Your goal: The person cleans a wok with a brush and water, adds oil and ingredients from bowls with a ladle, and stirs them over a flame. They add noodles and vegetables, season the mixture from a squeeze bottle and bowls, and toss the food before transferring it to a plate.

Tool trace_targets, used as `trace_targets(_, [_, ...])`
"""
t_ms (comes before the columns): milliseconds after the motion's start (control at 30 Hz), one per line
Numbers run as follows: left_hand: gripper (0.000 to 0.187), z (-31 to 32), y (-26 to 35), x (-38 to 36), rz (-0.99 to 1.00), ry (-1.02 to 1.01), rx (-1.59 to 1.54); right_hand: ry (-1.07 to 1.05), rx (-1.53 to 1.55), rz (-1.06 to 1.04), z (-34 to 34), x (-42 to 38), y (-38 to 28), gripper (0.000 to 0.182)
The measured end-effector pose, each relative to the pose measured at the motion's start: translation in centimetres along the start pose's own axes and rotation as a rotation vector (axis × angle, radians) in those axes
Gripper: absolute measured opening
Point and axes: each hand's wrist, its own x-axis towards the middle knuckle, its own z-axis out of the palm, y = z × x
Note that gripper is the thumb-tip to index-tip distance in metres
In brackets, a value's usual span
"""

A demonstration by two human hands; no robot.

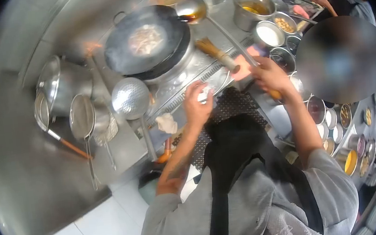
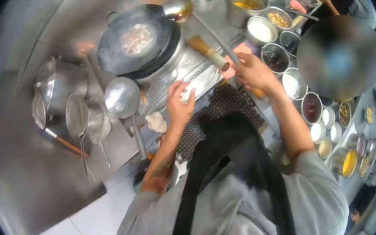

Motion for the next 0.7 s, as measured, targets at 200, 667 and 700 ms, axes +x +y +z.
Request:
trace_targets(200, [0.027,5.3,1.6,-4.8,0.005,-0.122,-0.042,0.178,-0.653,-0.438,6.4,14.2,5.9,0.035])
trace_targets(667, [0.045,38.1,-0.4,7.1,-0.07,-0.252,0.202,0.148,0.655,0.014,-17.3,-23.5,15.5,0.04])
trace_targets(700, [0.047,40.8,-1.9,9.1,-0.127,-0.147,0.196,0.254,0.628,0.032,-18.0,-25.1,16.8,0.04])
